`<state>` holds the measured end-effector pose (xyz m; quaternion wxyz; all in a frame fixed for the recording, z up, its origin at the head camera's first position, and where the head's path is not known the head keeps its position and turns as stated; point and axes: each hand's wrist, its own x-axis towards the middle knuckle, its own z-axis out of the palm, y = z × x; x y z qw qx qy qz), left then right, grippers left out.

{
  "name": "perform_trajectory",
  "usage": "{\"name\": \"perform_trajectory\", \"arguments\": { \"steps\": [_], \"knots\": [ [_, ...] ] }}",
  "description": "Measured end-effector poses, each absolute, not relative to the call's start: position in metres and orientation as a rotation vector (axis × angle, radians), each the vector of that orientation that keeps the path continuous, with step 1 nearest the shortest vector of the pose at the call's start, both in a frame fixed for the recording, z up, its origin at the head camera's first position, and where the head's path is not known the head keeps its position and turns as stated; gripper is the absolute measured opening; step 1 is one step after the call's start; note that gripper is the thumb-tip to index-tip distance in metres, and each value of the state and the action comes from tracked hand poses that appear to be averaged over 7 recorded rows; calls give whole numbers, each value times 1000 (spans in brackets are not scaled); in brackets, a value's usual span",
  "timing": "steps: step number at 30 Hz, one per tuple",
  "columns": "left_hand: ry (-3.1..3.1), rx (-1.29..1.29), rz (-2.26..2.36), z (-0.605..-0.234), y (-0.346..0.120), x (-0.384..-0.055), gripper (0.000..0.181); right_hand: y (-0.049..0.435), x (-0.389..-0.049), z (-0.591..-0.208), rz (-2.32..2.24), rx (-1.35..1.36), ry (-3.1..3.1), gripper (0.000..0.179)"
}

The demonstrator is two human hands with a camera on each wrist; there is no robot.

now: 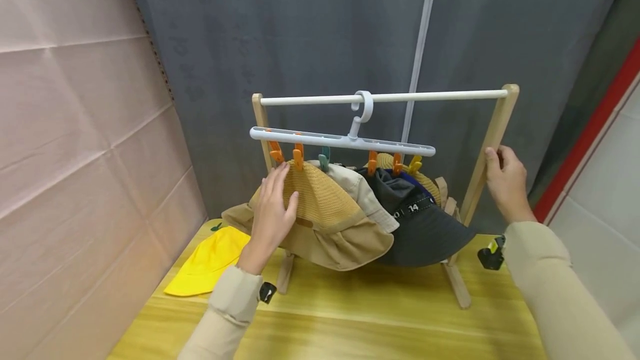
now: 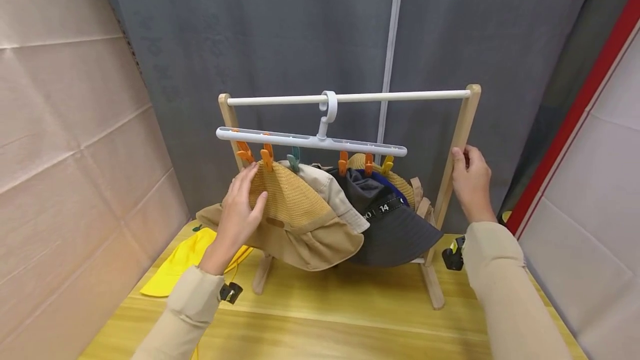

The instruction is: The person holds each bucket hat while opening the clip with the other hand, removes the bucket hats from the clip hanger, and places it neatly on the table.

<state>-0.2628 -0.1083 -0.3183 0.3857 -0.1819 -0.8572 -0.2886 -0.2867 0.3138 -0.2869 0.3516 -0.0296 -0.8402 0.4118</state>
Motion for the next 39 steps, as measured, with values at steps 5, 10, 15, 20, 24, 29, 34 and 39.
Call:
{"name": "perform_trajectory", "arguments": {
  "steps": [5, 10, 15, 20, 24, 29, 34, 39],
  "knots": [
    [-2175, -379, -700, -317, -108, -270, 51, 312, -287, -287, 1065, -79, -2179, 51],
    [-2205, -289, -660, -313, -110, -270, 41, 312, -288, -285, 1059, -76, -2171, 50],
    [-2230, -320, -692, -308, -111, -269, 31, 314, -287, -284, 1060, -80, -2162, 49],
    [-2274, -357, -764, -305, -111, -266, 26, 317, -286, -285, 1049, -64, -2191, 50],
    [-2302, -390, -792, -303, -111, -264, 27, 317, -286, -285, 1043, -54, -2187, 50],
    [-2288, -403, -780, -302, -111, -263, 23, 318, -282, -281, 1023, -44, -2196, 50],
    [-2294, -409, -765, -303, -114, -264, 20, 318, -278, -279, 1012, -50, -2231, 50],
    [-2312, -409, -767, -306, -117, -266, 20, 311, -275, -279, 1126, -207, -2152, 49]
  ]
}}
